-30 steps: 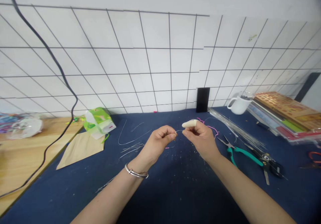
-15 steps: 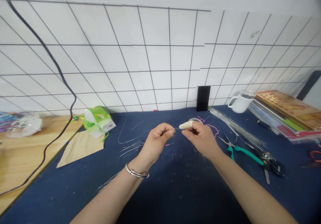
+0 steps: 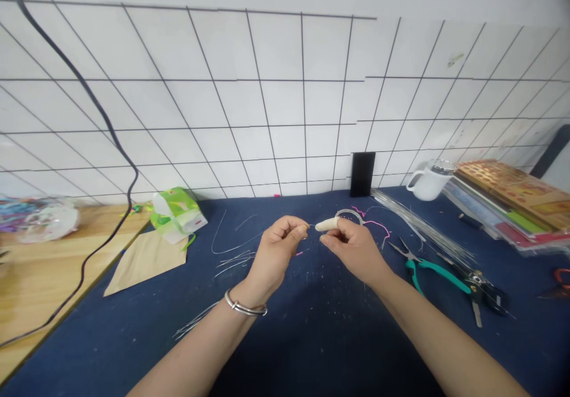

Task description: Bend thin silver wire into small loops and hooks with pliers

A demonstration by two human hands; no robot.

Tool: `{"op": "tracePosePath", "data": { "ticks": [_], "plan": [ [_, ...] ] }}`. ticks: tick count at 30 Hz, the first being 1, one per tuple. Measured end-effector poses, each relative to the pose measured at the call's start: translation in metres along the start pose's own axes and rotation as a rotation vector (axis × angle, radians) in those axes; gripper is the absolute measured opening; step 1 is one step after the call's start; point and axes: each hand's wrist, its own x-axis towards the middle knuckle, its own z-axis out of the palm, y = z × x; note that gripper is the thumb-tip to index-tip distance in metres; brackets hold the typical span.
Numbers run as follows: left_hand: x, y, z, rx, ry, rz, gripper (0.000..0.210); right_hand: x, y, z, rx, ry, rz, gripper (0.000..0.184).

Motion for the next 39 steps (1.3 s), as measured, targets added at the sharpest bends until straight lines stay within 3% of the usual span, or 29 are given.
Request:
{"op": "tracePosePath", "data": {
  "ticks": [6,9,16,24,30,39],
  "plan": [
    [0.004,0.006,-0.004,-0.287,0.050,0.008,0.015,0.003,0.013,0.002,0.218,0.186,0.044,0.020],
    [0.008,0.006,-0.009,-0.477,0.084,-0.031,0.016,0.004,0.019,0.006,0.347,0.184,0.107,0.021],
    [0.008,0.010,-0.015,-0.754,0.094,-0.079,0.021,-0.001,0.028,0.026,0.416,0.148,0.206,0.022],
    [0.002,-0.001,-0.004,-0.772,0.106,-0.088,0.029,-0.008,0.025,0.037,0.902,0.103,0.353,0.032],
    [-0.001,-0.018,0.004,-0.706,0.130,-0.137,0.029,-0.014,0.019,0.042,0.942,0.039,0.320,0.027],
    [-0.015,-0.034,0.024,-0.647,-0.019,-0.122,0.026,0.002,0.027,0.023,1.057,0.160,0.257,0.024]
  ]
}}
